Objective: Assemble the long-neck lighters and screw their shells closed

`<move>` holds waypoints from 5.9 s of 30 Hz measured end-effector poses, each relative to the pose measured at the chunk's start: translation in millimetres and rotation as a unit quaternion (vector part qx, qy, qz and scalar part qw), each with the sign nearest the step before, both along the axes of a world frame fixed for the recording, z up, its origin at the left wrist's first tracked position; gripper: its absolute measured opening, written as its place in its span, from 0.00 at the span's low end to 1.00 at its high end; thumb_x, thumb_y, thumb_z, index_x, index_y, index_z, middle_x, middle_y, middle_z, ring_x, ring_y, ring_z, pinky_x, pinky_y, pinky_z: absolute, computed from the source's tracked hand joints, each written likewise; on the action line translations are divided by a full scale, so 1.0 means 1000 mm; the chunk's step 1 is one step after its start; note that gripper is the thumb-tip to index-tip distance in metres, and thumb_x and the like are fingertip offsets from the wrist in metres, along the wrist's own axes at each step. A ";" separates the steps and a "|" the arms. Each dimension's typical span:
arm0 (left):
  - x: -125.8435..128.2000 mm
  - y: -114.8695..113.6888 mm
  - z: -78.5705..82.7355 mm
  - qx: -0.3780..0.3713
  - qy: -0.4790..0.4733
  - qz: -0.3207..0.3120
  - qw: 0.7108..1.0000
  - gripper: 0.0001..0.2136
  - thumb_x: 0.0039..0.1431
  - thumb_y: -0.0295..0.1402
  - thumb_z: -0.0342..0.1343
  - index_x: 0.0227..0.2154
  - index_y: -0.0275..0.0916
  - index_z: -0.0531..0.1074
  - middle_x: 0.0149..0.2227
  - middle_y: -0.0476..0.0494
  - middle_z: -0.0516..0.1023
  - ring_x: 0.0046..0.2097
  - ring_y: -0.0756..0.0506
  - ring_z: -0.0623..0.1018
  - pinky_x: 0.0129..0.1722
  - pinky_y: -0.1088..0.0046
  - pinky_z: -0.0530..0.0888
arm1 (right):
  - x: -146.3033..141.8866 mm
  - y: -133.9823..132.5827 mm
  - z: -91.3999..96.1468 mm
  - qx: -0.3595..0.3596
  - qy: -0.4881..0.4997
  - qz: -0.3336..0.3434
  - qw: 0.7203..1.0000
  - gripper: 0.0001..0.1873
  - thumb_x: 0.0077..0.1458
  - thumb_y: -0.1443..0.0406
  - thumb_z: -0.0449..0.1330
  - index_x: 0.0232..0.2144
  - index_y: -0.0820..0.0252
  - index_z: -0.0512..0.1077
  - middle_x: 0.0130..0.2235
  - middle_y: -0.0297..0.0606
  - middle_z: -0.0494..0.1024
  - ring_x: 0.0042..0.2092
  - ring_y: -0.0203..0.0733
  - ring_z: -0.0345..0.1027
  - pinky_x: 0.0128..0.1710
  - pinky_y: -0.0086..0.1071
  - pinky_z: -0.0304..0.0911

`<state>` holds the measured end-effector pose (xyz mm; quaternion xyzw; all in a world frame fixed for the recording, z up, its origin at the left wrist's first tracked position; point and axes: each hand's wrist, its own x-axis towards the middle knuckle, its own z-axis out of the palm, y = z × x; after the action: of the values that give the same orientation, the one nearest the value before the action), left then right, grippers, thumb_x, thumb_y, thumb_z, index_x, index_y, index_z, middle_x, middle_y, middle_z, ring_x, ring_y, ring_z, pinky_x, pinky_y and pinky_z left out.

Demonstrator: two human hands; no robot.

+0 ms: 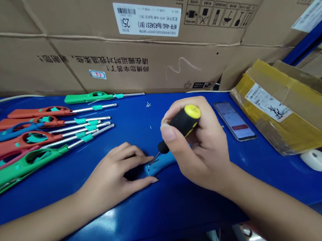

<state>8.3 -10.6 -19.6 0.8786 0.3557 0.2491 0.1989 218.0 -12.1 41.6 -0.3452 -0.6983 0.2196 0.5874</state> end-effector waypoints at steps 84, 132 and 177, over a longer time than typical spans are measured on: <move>0.000 -0.001 0.001 0.009 0.000 -0.005 1.000 0.16 0.60 0.43 0.65 0.46 0.38 0.79 0.42 0.42 0.79 0.43 0.41 0.75 0.44 0.60 0.73 | 0.029 0.010 0.009 0.106 -0.242 0.120 0.957 0.31 0.59 0.59 0.67 0.63 0.43 0.66 0.48 0.35 0.84 0.37 0.43 0.80 0.36 0.36 0.76; 0.003 -0.002 0.004 0.004 0.018 -0.047 0.999 0.15 0.66 0.38 0.58 0.53 0.41 0.73 0.50 0.42 0.77 0.49 0.38 0.76 0.49 0.57 0.73 | 0.009 -0.009 0.004 0.200 -0.233 0.134 0.942 0.19 0.68 0.71 0.46 0.56 0.65 0.68 0.53 0.48 0.78 0.51 0.42 0.75 0.44 0.33 0.75; 0.003 0.000 0.001 0.001 0.011 -0.051 0.999 0.14 0.67 0.39 0.57 0.52 0.42 0.75 0.48 0.39 0.77 0.49 0.39 0.76 0.51 0.55 0.74 | 0.017 -0.004 0.014 0.178 -0.261 0.117 0.942 0.18 0.64 0.68 0.59 0.56 0.63 0.71 0.44 0.43 0.80 0.42 0.40 0.77 0.39 0.32 0.75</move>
<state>11.0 -10.9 -18.7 0.8984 0.3129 0.2288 0.2065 235.0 -16.3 56.1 -0.1963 -0.8900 0.0614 0.4068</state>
